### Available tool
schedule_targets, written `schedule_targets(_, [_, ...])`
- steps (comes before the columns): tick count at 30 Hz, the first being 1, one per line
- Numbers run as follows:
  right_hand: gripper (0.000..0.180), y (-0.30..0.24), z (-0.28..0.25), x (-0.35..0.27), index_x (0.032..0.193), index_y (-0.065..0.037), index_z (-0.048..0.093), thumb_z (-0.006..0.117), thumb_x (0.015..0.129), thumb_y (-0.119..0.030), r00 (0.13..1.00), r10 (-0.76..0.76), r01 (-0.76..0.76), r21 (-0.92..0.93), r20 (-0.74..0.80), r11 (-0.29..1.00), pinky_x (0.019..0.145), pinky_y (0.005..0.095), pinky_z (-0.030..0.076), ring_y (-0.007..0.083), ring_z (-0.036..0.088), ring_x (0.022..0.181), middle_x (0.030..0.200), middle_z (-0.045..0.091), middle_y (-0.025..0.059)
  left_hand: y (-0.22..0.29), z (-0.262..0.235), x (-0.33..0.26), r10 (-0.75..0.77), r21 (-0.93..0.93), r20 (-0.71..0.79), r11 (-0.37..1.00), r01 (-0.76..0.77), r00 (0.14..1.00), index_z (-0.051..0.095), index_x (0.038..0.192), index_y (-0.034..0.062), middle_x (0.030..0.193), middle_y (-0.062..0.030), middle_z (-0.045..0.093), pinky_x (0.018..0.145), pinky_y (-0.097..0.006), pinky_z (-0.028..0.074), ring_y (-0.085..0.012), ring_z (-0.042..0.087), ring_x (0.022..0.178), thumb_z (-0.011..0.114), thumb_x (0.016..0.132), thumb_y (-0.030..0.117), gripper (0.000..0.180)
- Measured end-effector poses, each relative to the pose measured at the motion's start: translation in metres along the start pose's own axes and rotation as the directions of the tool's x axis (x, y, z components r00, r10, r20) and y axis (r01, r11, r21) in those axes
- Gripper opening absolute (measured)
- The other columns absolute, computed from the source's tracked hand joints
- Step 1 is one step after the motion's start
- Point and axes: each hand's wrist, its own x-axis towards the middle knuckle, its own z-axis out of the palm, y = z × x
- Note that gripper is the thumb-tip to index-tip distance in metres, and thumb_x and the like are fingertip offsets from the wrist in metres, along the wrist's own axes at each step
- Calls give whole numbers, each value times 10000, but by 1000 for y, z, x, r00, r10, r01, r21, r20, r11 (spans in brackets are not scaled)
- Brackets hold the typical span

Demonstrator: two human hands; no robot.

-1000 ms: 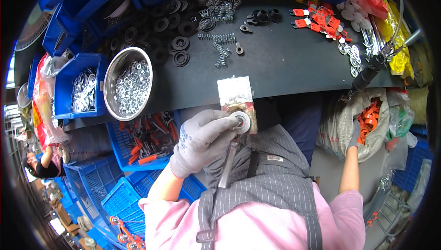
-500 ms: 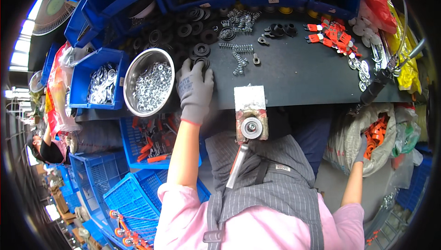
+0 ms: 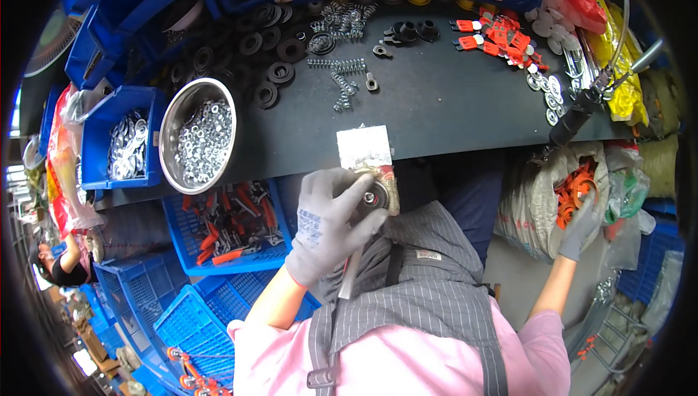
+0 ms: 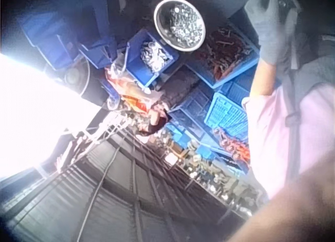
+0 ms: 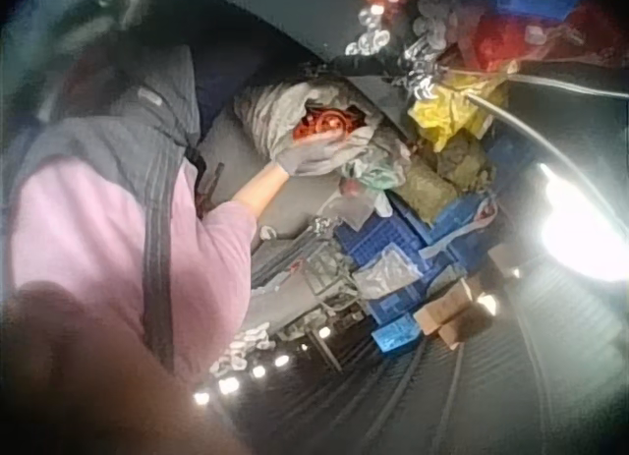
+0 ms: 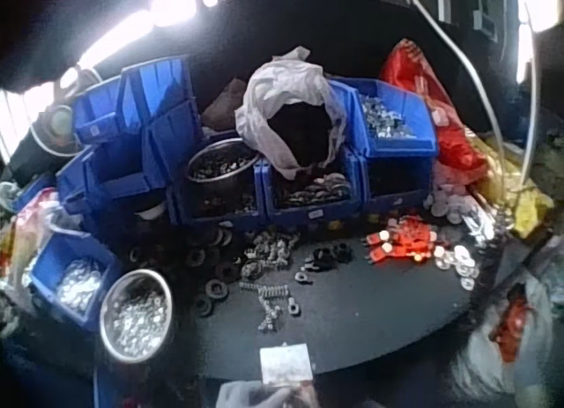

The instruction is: The person assembles small hardware components onto a metal housing by attaching springs, washers, and red plastic clips using a pneumatic tool.

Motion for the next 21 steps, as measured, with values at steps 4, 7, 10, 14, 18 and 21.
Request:
schedule_targets(4, [353, -206, 39, -92, 1380, -1, 710, 612, 1122, -221, 939, -124, -33, 443, 320, 896, 919, 283, 541, 113, 671, 1014, 1224, 736, 64, -3, 4, -1, -54, -42, -11, 998, 54, 998, 753, 1357, 90, 1333, -180, 623, 1100, -515, 459, -393, 550, 1262, 949, 771, 373, 680])
schedule_targets(7, [323, -304, 55, -162, 1345, 0, 733, 575, 1069, -64, 647, -347, -203, 592, 679, 780, 888, 272, 562, 99, 680, 1008, 1240, 753, 61, -12, 11, -6, -62, -100, -58, 993, 56, 996, 739, 1370, 97, 1377, -194, 618, 1128, -527, 448, -411, 538, 1312, 953, 771, 426, 715])
schedule_targets(10, [341, -373, 94, -198, 1257, -45, 795, 687, 934, -24, 331, -739, 101, 757, 587, 646, 971, 378, 577, 294, 738, 1079, 1197, 751, 159, -12, 8, -8, -69, -144, -44, 988, 62, 997, 728, 1352, 70, 1398, -196, 621, 1137, -523, 451, -414, 554, 1317, 941, 775, 383, 690])
schedule_targets(14, [268, -406, 136, -207, 1169, -57, 816, 739, 950, -190, 135, -835, 315, 776, 534, 547, 1013, 467, 542, 366, 697, 1114, 1205, 755, 146, -15, 17, -12, -197, -306, -16, 934, 183, 980, 676, 1381, 3, 1399, -205, 620, 1133, -485, 491, -383, 582, 1330, 910, 743, 264, 728])
schedule_targets(18, [284, -405, 138, -211, 1134, -72, 812, 722, 948, -268, 51, -766, 622, 579, 641, 526, 1000, 507, 534, 387, 702, 1112, 1165, 766, 155, -11, 19, -8, -206, -379, -214, 918, 113, 955, 600, 1451, -22, 1392, -225, 612, 1124, -533, 457, -430, 579, 1271, 958, 707, 492, 973])
schedule_targets(21, [308, -415, 138, -211, 1150, -77, 809, 726, 950, -295, -9, -757, 632, 590, 653, 502, 974, 508, 548, 387, 714, 1074, 1137, 767, 163, -15, 16, -9, -91, -199, -170, 978, 56, 981, 648, 1423, 22, 1362, -197, 625, 1154, -580, 402, -414, 592, 1242, 960, 681, 583, 981])
